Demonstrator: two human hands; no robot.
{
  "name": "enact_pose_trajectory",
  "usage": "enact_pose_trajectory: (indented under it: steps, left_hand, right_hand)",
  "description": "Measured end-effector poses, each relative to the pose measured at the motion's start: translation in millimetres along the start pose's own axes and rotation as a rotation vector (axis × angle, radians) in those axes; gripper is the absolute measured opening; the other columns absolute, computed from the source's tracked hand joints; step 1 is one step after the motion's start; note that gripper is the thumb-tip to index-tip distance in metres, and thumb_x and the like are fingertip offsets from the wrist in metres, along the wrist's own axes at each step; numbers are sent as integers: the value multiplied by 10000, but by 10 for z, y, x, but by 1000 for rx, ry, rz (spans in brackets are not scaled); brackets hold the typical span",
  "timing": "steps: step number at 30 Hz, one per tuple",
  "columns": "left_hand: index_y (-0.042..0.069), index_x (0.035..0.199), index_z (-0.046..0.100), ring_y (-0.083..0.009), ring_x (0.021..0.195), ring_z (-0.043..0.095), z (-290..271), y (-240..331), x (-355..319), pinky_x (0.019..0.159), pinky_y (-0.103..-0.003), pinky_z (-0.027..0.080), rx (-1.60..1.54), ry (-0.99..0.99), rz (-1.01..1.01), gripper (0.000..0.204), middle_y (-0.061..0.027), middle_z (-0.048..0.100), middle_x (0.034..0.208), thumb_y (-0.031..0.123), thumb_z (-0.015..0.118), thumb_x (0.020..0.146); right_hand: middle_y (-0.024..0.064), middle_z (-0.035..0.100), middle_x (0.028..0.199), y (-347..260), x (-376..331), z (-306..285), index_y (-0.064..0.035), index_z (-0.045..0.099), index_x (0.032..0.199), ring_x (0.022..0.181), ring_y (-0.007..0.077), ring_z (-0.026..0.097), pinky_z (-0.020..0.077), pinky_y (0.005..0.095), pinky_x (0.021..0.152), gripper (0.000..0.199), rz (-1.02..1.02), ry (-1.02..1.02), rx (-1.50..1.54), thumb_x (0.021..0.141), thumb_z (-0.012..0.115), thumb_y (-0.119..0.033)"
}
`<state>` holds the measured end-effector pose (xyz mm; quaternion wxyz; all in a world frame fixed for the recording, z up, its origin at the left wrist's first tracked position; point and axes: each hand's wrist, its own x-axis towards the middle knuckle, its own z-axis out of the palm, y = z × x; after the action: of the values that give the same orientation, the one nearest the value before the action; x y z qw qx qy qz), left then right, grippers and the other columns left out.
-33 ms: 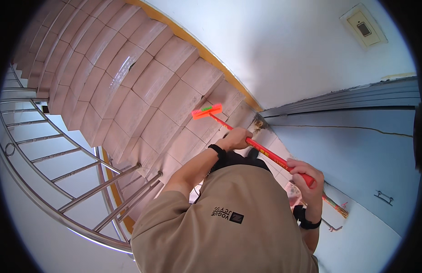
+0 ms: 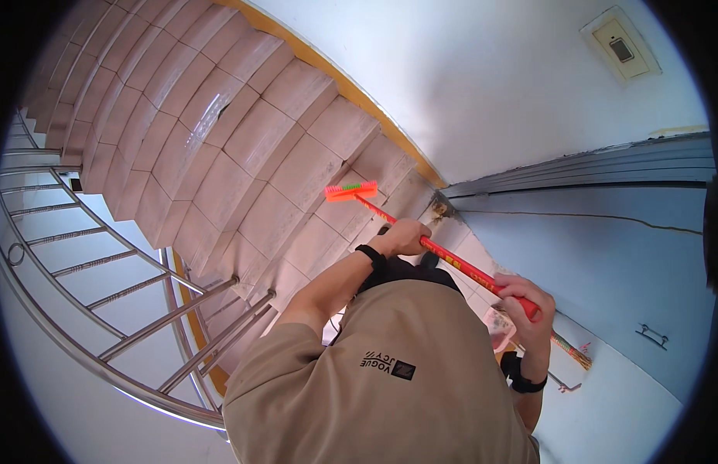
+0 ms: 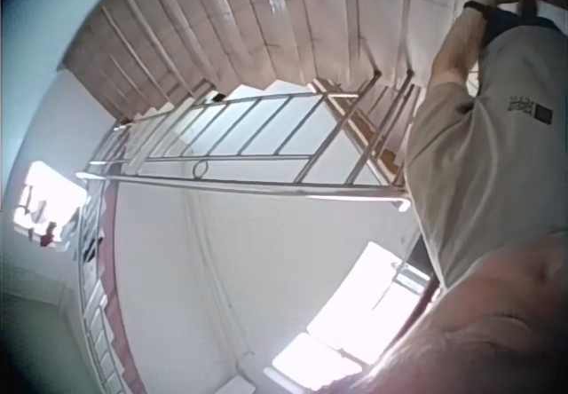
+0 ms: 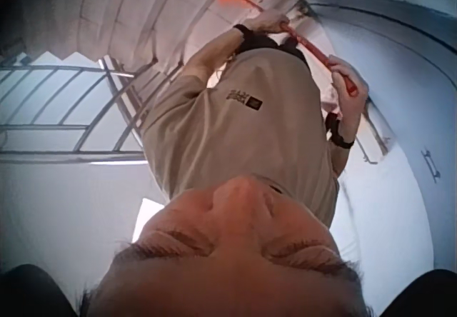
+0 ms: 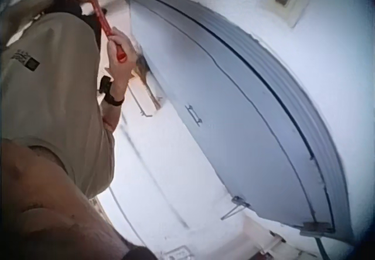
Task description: Sweeping the tiled stairs of a staircase using a broom.
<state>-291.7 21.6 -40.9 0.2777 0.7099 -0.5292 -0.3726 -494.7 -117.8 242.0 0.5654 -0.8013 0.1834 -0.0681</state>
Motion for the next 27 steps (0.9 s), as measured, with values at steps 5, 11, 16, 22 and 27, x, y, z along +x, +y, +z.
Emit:
enact_pose_trajectory:
  steps: [5,11,16,22,27]
  left_hand:
    - [93,801,715,-359,733,644,307,109,128,673,-436,499,-109,-261,46,262,-173,660,736,349,715,741]
    - [69,879,705,-339,755,648,636,267,386,687,-439,494,-42,-447,128,318,-157,677,772,353,760,747]
    - [61,934,693,-320,887,662,976,341,610,739,-424,509,-41,-369,-24,325,-155,691,909,283,757,707]
    - [28,933,660,-297,856,652,1453,421,471,738,-393,510,-387,287,-339,281,-166,669,881,273,686,800]
    - [17,886,671,-166,682,626,2103,212,-595,630,-316,497,-723,705,-731,225,-78,675,743,240,655,857]
  right_hand:
    - [178,707,1032,14,-378,-355,52,697,981,960,229,669,508,309,849,213,259,-8,-166,795,601,18]
    - [135,684,869,283,-637,-529,-38,684,1086,784,339,651,525,414,678,297,254,-360,-871,795,628,-71]
    - [169,636,844,1274,-955,-757,-153,518,1353,734,376,637,521,457,671,474,161,-436,-1013,884,585,-155]
    - [226,654,813,2560,-1251,-1250,-173,482,1411,781,410,646,513,489,711,484,316,-485,-535,929,532,-161]
    - [262,661,860,3175,-1366,-1403,-245,431,1453,833,438,648,499,523,747,497,421,-518,-639,960,484,-205]
